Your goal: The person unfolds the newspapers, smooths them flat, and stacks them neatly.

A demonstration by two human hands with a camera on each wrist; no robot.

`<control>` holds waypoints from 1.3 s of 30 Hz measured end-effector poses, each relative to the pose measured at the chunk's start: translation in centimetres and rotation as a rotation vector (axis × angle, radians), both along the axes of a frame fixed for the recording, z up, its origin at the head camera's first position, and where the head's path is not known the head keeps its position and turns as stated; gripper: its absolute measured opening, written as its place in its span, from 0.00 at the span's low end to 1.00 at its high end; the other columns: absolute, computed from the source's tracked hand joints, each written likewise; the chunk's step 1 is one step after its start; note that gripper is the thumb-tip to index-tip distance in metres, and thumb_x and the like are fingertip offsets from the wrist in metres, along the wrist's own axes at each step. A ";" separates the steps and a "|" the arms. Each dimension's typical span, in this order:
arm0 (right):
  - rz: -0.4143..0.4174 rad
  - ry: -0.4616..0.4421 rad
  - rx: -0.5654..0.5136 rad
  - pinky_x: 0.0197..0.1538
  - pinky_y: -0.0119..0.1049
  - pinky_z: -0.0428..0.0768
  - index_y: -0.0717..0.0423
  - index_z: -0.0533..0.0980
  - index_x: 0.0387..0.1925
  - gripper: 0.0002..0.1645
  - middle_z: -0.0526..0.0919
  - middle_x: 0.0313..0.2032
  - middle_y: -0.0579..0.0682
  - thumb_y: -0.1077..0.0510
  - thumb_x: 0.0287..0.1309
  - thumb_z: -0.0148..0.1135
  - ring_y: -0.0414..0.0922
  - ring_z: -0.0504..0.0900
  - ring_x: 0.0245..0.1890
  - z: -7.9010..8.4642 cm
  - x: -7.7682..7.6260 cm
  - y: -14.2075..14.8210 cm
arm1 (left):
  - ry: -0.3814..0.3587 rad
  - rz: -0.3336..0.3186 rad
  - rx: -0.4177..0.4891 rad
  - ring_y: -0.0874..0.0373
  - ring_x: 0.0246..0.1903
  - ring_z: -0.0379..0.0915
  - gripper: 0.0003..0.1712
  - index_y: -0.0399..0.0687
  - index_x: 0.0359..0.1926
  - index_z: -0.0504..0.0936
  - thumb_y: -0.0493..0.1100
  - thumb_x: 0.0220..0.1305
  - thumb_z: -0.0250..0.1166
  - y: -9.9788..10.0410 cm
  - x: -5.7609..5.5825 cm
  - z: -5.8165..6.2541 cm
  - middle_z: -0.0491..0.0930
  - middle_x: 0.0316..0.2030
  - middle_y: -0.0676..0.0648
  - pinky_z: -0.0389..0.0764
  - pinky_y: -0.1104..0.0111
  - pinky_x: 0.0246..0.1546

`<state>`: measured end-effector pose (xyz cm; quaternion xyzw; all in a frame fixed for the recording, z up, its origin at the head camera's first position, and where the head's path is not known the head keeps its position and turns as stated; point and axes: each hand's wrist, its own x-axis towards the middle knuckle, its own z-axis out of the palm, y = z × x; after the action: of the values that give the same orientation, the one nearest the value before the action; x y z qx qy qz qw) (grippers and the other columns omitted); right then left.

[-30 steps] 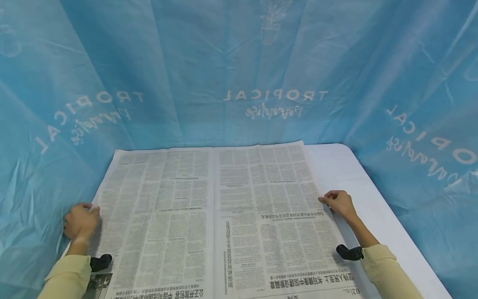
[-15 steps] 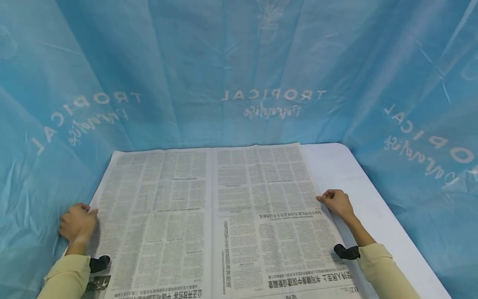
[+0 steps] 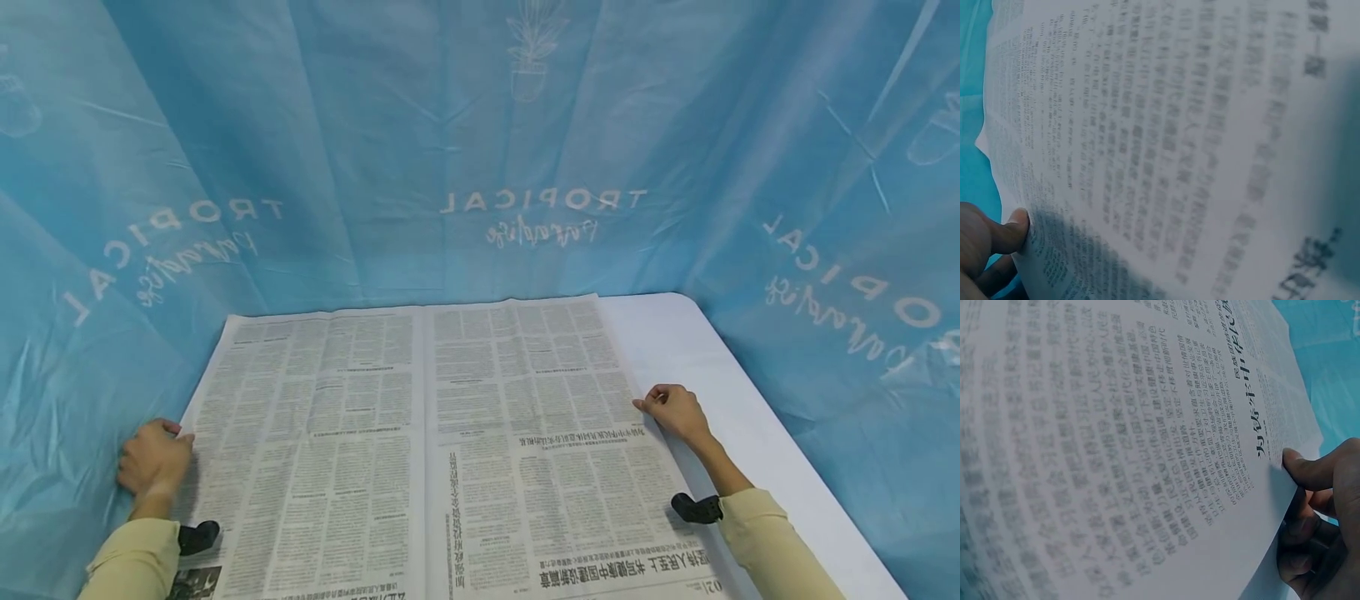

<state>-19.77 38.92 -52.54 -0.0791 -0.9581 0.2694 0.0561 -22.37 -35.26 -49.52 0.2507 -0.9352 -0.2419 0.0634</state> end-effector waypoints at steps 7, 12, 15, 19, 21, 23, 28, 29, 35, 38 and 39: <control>-0.002 0.000 0.015 0.20 0.34 0.63 0.59 0.74 0.23 0.19 0.72 0.15 0.48 0.47 0.54 0.61 0.42 0.66 0.16 -0.3 -0.5 0.0 | 0.056 0.018 0.011 0.25 0.38 0.65 0.19 0.33 0.50 0.68 0.39 0.59 0.53 0.2 -0.5 0.1 0.68 0.43 0.22 0.62 0.45 0.27; 0.001 0.011 0.020 0.19 0.35 0.62 0.59 0.73 0.23 0.19 0.71 0.15 0.48 0.47 0.55 0.61 0.42 0.66 0.15 -0.2 -0.8 -0.3 | 0.076 -0.008 -0.026 0.26 0.37 0.66 0.16 0.34 0.47 0.71 0.34 0.57 0.51 0.4 -0.9 0.1 0.68 0.41 0.23 0.64 0.45 0.24; -0.011 0.019 0.035 0.19 0.35 0.62 0.57 0.73 0.22 0.19 0.70 0.14 0.48 0.46 0.55 0.60 0.42 0.65 0.13 -0.1 -0.9 -0.5 | 0.082 -0.076 -0.065 0.28 0.36 0.66 0.15 0.33 0.43 0.74 0.31 0.53 0.50 0.5 -1.1 -0.2 0.68 0.38 0.24 0.65 0.46 0.24; -0.015 0.020 0.046 0.20 0.34 0.63 0.57 0.72 0.22 0.21 0.70 0.14 0.48 0.44 0.55 0.60 0.41 0.65 0.13 0.0 -1.2 -0.6 | 0.093 -0.143 -0.105 0.29 0.36 0.66 0.15 0.31 0.40 0.76 0.29 0.50 0.49 0.5 -1.3 -0.4 0.68 0.36 0.25 0.65 0.46 0.27; -0.013 0.020 0.045 0.20 0.35 0.63 0.58 0.72 0.22 0.21 0.70 0.14 0.48 0.44 0.55 0.60 0.41 0.65 0.13 0.1 -1.3 -0.8 | 0.095 -0.154 -0.118 0.30 0.36 0.66 0.16 0.30 0.40 0.76 0.30 0.50 0.49 0.4 -1.4 -0.3 0.69 0.35 0.25 0.65 0.46 0.28; -0.012 0.021 0.045 0.20 0.35 0.63 0.58 0.72 0.22 0.21 0.71 0.15 0.48 0.45 0.56 0.60 0.41 0.65 0.13 0.1 -1.3 -0.9 | 0.087 -0.167 -0.127 0.29 0.36 0.66 0.17 0.29 0.41 0.75 0.31 0.51 0.48 0.4 -1.4 -0.2 0.69 0.36 0.24 0.65 0.46 0.29; -0.006 0.028 0.047 0.20 0.35 0.63 0.58 0.72 0.23 0.20 0.72 0.16 0.49 0.45 0.56 0.59 0.42 0.66 0.14 0.2 -1.3 -0.9 | 0.109 -0.224 -0.184 0.26 0.40 0.64 0.20 0.26 0.47 0.71 0.33 0.54 0.48 1.2 -1.2 -0.1 0.67 0.42 0.21 0.66 0.44 0.33; -0.006 0.034 0.043 0.21 0.35 0.64 0.58 0.72 0.23 0.20 0.73 0.16 0.49 0.45 0.56 0.59 0.42 0.66 0.14 0.2 -1.3 -1.0 | 0.131 -0.247 -0.204 0.26 0.40 0.64 0.20 0.26 0.48 0.70 0.33 0.54 0.48 1.5 -1.2 -0.2 0.66 0.43 0.21 0.66 0.43 0.34; -0.013 0.060 0.027 0.20 0.35 0.65 0.59 0.71 0.27 0.18 0.75 0.18 0.52 0.48 0.57 0.59 0.41 0.67 0.14 0.4 -1.5 -0.9 | 0.276 -0.432 -0.249 0.27 0.43 0.63 0.19 0.27 0.50 0.70 0.32 0.57 0.50 3.0 -1.7 -0.7 0.65 0.48 0.23 0.66 0.42 0.35; -0.026 0.070 0.053 0.19 0.35 0.65 0.60 0.72 0.28 0.16 0.75 0.18 0.51 0.49 0.59 0.57 0.41 0.68 0.14 0.4 -1.5 -1.0 | 0.297 -0.490 -0.248 0.28 0.45 0.63 0.19 0.28 0.52 0.69 0.34 0.60 0.52 4.0 -1.6 -0.8 0.65 0.49 0.25 0.66 0.42 0.38; -0.037 0.084 0.068 0.18 0.35 0.65 0.60 0.73 0.28 0.16 0.75 0.18 0.51 0.50 0.59 0.57 0.41 0.68 0.14 0.4 -1.4 -1.2 | 0.308 -0.503 -0.243 0.29 0.46 0.63 0.20 0.28 0.52 0.68 0.35 0.60 0.53 4.5 -1.5 -0.7 0.65 0.50 0.25 0.65 0.42 0.40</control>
<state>-21.15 37.77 -52.10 -0.0837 -0.9618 0.2389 0.1038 -23.85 -30.78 -50.25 -0.0375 -0.9693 -0.1718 0.1717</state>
